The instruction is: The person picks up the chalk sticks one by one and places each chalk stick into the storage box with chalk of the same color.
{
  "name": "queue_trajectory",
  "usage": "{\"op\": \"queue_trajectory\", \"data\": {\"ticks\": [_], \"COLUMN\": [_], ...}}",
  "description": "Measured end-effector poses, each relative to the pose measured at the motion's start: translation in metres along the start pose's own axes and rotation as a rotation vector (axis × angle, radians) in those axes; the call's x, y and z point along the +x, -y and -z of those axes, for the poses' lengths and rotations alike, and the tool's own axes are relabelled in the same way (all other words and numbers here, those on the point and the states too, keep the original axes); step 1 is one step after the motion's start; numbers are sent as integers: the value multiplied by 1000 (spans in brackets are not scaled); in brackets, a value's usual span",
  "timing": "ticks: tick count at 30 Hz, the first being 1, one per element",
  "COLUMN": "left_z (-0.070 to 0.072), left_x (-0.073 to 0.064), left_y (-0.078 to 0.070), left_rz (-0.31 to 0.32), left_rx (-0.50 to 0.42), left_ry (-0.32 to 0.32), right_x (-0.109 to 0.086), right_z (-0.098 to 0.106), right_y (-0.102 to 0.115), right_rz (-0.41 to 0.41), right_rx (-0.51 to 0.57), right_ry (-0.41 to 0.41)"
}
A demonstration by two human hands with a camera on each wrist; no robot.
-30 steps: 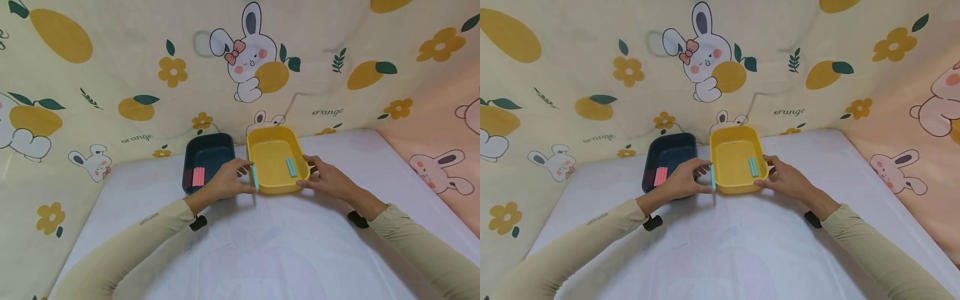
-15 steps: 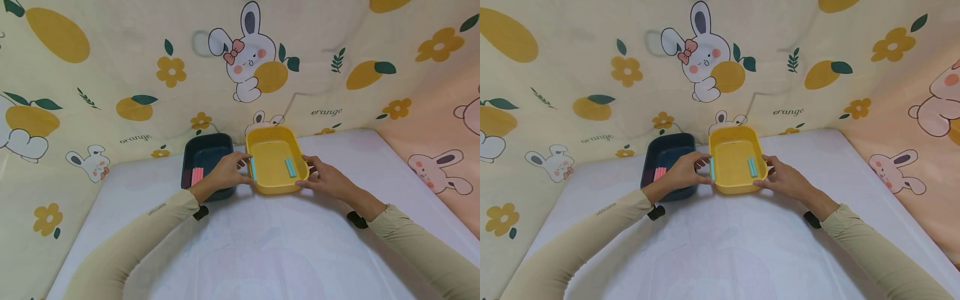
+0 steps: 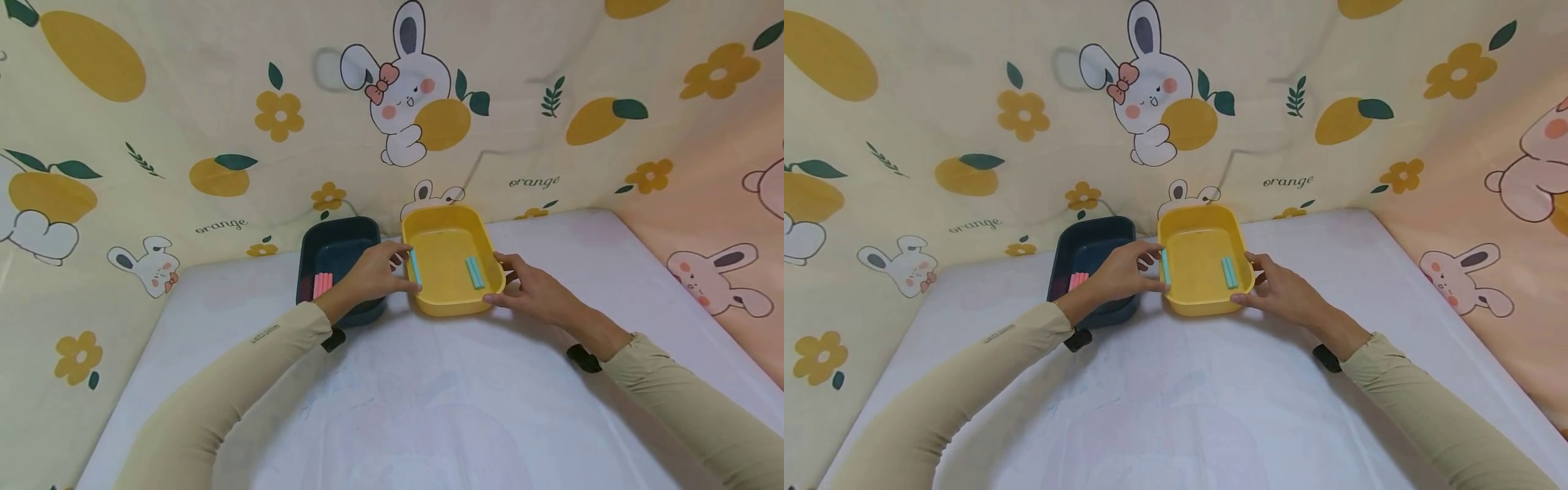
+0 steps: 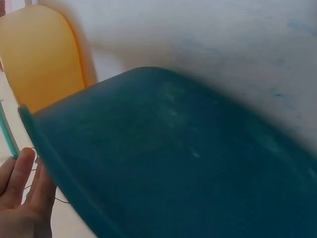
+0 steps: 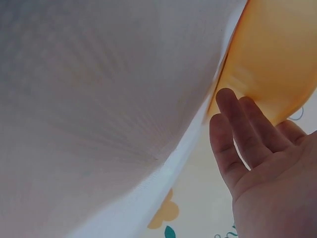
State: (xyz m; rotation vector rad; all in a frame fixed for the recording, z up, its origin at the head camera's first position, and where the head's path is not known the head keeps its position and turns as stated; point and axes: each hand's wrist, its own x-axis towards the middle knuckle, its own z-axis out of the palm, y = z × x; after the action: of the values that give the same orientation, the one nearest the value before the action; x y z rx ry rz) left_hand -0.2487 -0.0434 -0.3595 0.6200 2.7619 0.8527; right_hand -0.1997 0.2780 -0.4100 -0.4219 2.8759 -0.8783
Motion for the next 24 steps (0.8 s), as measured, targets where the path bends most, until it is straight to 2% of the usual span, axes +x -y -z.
{"op": "queue_trajectory", "data": {"ticks": [4,10,15,21,24], "left_z": [-2,-4,-6,-12,-16], "left_x": [7,14,21,29,32], "left_y": [-5,-11,-15,-22,-26], "left_rz": [4,-45,-74,-141,-145], "left_rx": [-11,18,-1,-3,6], "left_ry": [-10,-17,3,24,37], "right_x": [0,1,0,0,0], "right_z": [1,-1,-1,-1,0], "right_y": [-1,-4,-3,-3,-2], "right_rz": [-10,-25,-17,-13,-14], "right_rx": [13,5,-10,-11,-13], "right_ry": [1,11,3,0,2]}}
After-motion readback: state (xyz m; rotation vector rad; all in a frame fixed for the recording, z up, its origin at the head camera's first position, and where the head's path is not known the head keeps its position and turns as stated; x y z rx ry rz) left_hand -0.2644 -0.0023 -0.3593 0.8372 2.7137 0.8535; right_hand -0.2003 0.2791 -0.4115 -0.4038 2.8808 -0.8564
